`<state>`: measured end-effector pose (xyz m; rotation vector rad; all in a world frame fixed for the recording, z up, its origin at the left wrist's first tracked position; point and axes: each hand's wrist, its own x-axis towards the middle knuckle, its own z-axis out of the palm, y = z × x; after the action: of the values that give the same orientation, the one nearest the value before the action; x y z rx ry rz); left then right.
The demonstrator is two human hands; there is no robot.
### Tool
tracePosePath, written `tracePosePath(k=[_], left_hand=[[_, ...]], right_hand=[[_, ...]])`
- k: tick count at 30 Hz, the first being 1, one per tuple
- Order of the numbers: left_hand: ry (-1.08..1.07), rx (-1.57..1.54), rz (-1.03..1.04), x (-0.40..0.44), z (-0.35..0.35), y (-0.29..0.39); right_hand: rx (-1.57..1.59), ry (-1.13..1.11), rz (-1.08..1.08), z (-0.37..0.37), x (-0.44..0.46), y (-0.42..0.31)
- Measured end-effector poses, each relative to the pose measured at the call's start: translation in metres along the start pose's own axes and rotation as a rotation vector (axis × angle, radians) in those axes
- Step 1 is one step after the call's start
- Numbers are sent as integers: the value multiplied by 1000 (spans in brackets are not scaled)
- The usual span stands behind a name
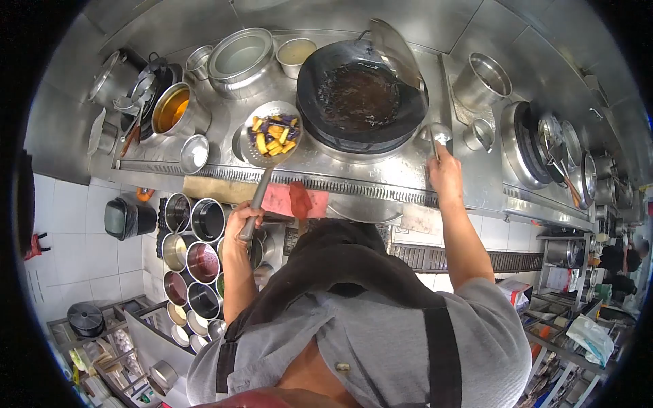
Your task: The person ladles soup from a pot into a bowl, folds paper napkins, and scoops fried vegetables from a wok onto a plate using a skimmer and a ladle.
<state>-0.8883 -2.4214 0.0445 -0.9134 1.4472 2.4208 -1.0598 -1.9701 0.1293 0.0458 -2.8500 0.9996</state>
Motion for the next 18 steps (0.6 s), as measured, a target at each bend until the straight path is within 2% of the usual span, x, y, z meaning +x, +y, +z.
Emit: tracePosePath(k=[1,3,4,6,7,8,10,12,16,18], left_hand=[[18,2,15,2,0,2],[54,44,36,19,-12,1],[99,86,56,30,-20,-2],[138,145,76,50,-36,-7],[150,176,52,58,-46,-9],[161,208,28,60,-47,-5],[141,233,12,58,-54,-1],[79,366,-30,60,-71,0],[34,451,-19,51,-83,3],[-76,663,121,37,-91,8]], right_hand=[[-6,7,1,-4,-1,-3],[48,-57,245,-11,-4,-11],[44,-53,246,-9,-5,-6],[289,-263,463,11,-3,13],[439,-293,520,25,-1,22],[441,-289,518,38,2,22],[771,-338,533,65,11,18],[941,-306,510,90,24,13],[1112,-278,545,101,37,-14],[970,-364,469,109,46,-3]])
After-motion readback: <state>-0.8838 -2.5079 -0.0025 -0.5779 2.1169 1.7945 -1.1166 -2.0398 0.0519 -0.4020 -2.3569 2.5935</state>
